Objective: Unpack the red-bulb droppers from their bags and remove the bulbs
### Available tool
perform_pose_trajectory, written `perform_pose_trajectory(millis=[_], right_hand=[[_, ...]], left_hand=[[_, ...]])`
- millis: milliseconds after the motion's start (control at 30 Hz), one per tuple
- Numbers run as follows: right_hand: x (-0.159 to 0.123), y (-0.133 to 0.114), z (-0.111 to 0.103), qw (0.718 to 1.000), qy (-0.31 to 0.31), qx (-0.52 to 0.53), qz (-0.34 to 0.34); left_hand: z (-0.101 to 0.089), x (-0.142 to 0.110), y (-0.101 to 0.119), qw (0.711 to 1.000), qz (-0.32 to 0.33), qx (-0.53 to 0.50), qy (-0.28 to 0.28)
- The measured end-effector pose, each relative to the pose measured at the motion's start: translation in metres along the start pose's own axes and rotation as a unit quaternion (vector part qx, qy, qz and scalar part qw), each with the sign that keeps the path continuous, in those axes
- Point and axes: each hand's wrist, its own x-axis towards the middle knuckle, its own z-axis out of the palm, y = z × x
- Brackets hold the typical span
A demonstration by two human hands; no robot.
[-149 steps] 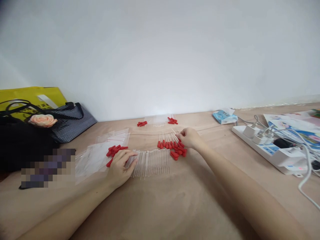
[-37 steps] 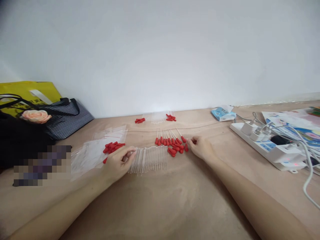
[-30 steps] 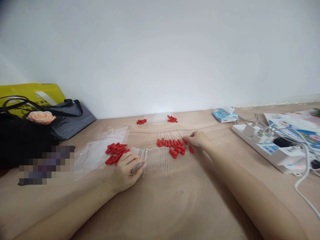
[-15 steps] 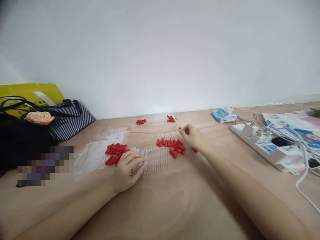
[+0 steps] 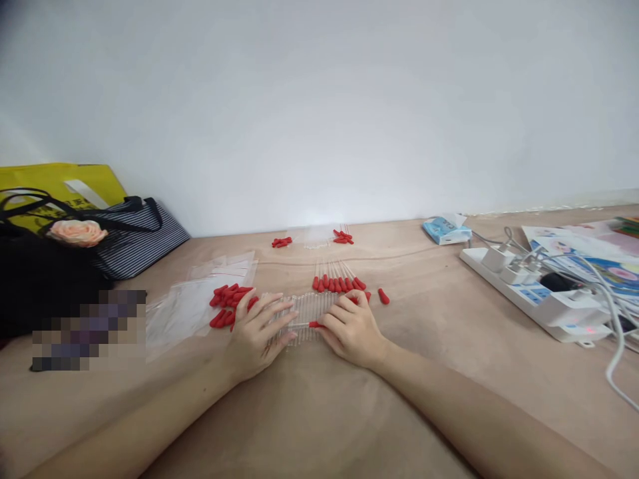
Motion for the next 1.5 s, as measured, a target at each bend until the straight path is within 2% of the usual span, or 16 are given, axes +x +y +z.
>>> perform_pose_trajectory(millis=[133, 367, 500, 867, 1000, 1133, 1233, 1300, 1400, 1500], right_hand=[[0.002, -0.005, -0.001, 0.999, 0.009, 0.007, -0.031], [0.005, -0.010, 0.000, 0.999, -0.005, -0.038, -0.039], [0.004, -0.011, -0.002, 0.998, 0.000, -0.046, -0.045], [0.004, -0.012, -0.003, 0.997, -0.029, -0.041, -0.066], [-0.001, -0.006, -0.005, 0.997, -0.032, -0.037, -0.061], [-0.009, 0.006, -0.011, 0.999, -0.011, -0.020, 0.026], [-0.009, 0.009, -0.014, 0.999, -0.002, 0.005, 0.034], [-0.006, 0.013, -0.016, 0.998, 0.014, -0.002, 0.053], [-0.004, 0.029, -0.019, 0.986, 0.034, -0.048, 0.155], [-0.007, 0.057, -0.024, 0.950, 0.009, -0.077, 0.302]], left_hand=[[0.003, 0.001, 0.004, 0.999, 0.032, -0.008, 0.011], [0.000, 0.004, 0.009, 0.999, 0.052, 0.000, 0.002], [-0.003, 0.004, 0.011, 0.997, 0.073, 0.008, 0.015], [-0.007, 0.005, 0.014, 0.997, 0.079, 0.007, 0.003], [-0.009, 0.002, 0.008, 0.997, 0.074, 0.012, 0.007], [-0.014, -0.004, -0.007, 0.999, 0.036, 0.032, 0.020], [-0.014, -0.005, -0.011, 0.999, -0.008, 0.015, 0.040], [-0.013, -0.003, -0.012, 0.997, -0.067, -0.020, 0.039], [-0.013, 0.003, -0.017, 0.979, -0.181, -0.091, 0.012], [-0.018, 0.012, -0.027, 0.947, -0.279, -0.156, -0.023]])
